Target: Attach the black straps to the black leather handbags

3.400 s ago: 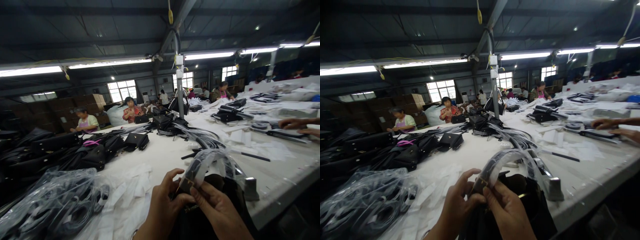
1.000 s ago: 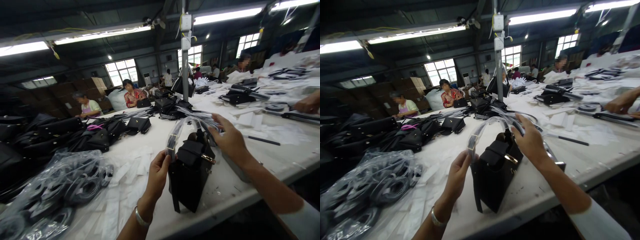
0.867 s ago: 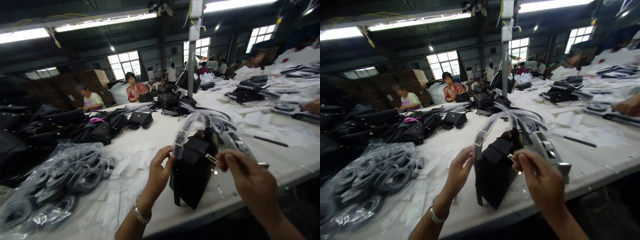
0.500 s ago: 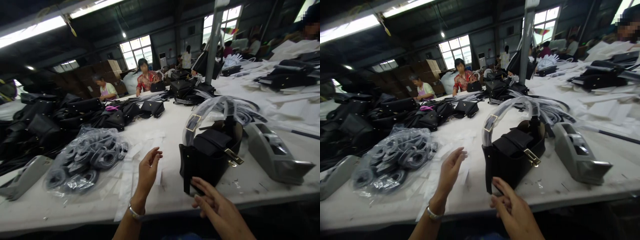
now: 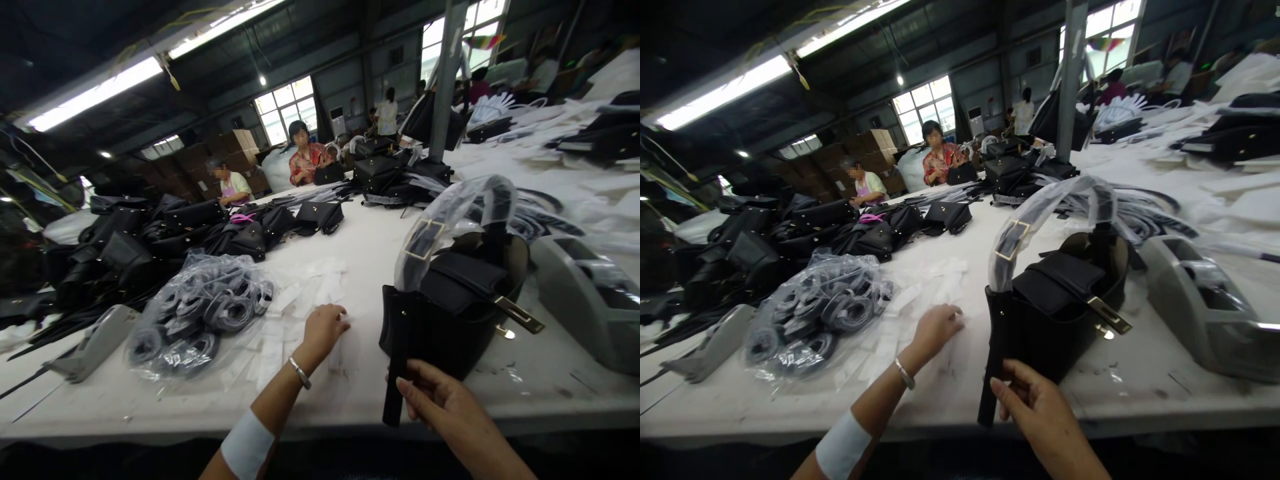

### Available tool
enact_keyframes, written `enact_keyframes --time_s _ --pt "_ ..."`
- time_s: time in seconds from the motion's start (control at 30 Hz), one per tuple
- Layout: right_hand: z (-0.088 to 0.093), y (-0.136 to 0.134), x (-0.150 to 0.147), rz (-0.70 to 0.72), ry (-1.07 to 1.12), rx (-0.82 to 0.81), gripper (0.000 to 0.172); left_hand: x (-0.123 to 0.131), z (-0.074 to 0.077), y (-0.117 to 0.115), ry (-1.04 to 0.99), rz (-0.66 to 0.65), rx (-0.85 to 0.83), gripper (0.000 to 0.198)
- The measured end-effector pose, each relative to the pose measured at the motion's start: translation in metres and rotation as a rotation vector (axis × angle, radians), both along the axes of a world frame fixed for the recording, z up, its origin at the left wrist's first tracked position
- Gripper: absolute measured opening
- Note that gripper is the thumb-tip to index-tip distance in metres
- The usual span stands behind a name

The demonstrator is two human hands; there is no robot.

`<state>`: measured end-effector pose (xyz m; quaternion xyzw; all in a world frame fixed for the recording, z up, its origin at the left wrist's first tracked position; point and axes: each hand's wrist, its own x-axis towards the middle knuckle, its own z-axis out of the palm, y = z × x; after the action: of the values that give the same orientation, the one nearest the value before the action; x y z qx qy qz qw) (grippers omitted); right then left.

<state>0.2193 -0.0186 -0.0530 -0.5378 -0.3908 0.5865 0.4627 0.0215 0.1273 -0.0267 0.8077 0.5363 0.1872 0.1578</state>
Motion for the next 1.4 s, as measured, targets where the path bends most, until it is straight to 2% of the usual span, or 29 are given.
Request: enact_keyframes --time_s 0.1,0.2,0.3,0.4,0.47,0.57,0.7,0.8,0.97,1.17,1.4 --pt "0.000 0.001 0.002 -0.032 -0.040 0.047 0.053 -0.001 0.011 0.007 -0.058 -0.034 -0.029 0.004" --pt "0.010 0.003 0.003 0.038 -0.084 0.126 0.039 -0.004 0.032 -0.001 -0.162 -0.035 -0.015 0.006" --pt "0.021 0.003 0.004 0.102 -0.145 0.164 0.033 -0.007 0.054 -0.025 -0.265 -0.040 -0.047 0.011" --pt "0.027 0.001 0.001 0.110 -0.069 0.169 0.034 -0.006 0.064 -0.057 -0.475 -0.048 -0.178 0.020" --pt "0.027 0.000 -0.002 0.103 0.006 0.188 0.033 -0.002 0.061 -0.076 -0.573 -0.034 -0.247 0.032" --pt "0.025 0.000 -0.006 0.086 0.015 0.189 0.033 0.006 0.048 -0.097 -0.603 -0.001 -0.314 0.038" --pt "0.021 -0.001 -0.008 0.048 -0.013 0.159 0.033 0.010 0.032 -0.107 -0.739 0.028 -0.454 0.043" --pt "0.020 -0.002 -0.008 0.044 -0.037 0.138 0.035 0.007 0.025 -0.109 -0.833 0.072 -0.562 0.038" --pt "0.021 -0.003 -0.003 0.080 -0.114 0.192 0.033 -0.001 0.020 -0.113 -0.875 0.197 -0.570 0.032" --pt "0.024 -0.004 0.003 0.134 -0.116 0.199 0.028 -0.015 0.013 -0.120 -0.938 0.227 -0.593 0.032" --pt "0.017 -0.008 -0.011 -0.025 -0.084 0.210 0.038 -0.028 0.008 -0.133 -0.896 0.240 -0.596 0.036"
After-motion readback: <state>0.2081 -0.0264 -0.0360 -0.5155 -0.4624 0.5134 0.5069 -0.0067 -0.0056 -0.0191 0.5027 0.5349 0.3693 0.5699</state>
